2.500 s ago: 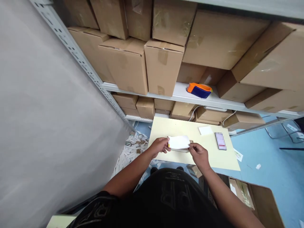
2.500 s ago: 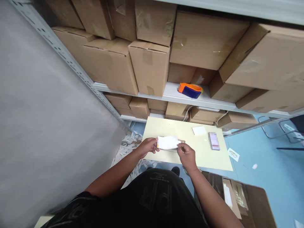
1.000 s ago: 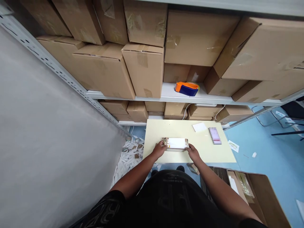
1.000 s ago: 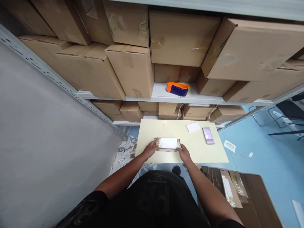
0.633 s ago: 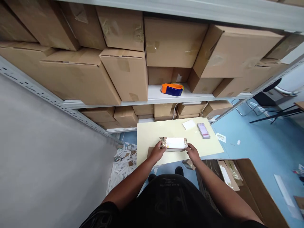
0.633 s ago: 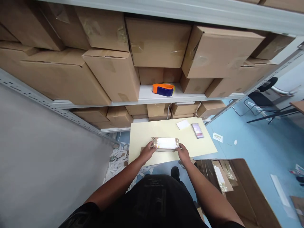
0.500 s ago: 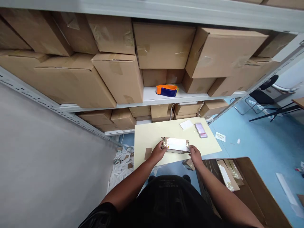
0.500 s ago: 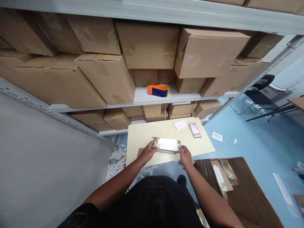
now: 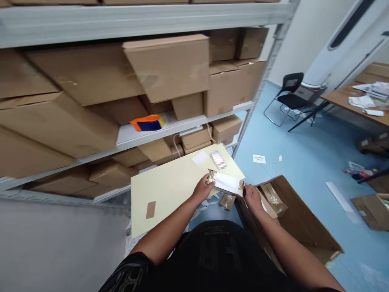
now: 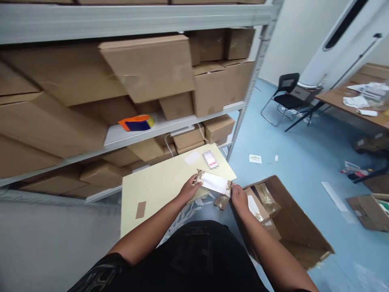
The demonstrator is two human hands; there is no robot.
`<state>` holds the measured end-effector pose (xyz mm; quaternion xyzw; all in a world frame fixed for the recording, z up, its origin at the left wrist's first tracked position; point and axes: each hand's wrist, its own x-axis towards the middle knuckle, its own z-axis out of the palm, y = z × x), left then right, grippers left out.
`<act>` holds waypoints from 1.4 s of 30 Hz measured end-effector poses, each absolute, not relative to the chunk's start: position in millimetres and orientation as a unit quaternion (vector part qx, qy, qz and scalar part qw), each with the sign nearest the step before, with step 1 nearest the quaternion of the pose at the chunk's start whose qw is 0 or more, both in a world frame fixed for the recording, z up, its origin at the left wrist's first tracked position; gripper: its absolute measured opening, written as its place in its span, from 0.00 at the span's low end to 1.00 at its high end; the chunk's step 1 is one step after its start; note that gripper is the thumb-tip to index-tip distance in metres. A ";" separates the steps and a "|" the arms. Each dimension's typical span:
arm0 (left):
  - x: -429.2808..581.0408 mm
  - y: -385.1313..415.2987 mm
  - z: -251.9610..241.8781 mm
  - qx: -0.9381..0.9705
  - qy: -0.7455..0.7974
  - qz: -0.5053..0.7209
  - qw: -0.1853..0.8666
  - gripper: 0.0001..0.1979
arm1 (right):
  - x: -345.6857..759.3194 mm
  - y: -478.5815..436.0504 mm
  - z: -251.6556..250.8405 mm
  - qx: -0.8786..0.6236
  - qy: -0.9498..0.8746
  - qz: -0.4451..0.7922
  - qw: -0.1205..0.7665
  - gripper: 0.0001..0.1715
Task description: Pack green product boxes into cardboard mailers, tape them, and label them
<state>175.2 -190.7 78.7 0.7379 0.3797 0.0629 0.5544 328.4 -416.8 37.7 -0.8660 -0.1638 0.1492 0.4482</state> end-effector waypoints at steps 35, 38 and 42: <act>462.6 -321.7 15.1 0.804 -0.005 -0.266 0.532 0.16 | 336.1 -632.6 0.1 -0.817 0.318 0.001 0.480 0.33; 451.8 -310.2 12.3 0.812 0.006 -0.258 0.524 0.16 | 339.3 -630.6 -7.5 -0.817 0.304 0.016 0.489 0.32; 433.4 -300.8 12.9 0.818 0.022 -0.234 0.525 0.15 | 357.0 -633.8 -17.2 -0.835 0.267 0.053 0.478 0.29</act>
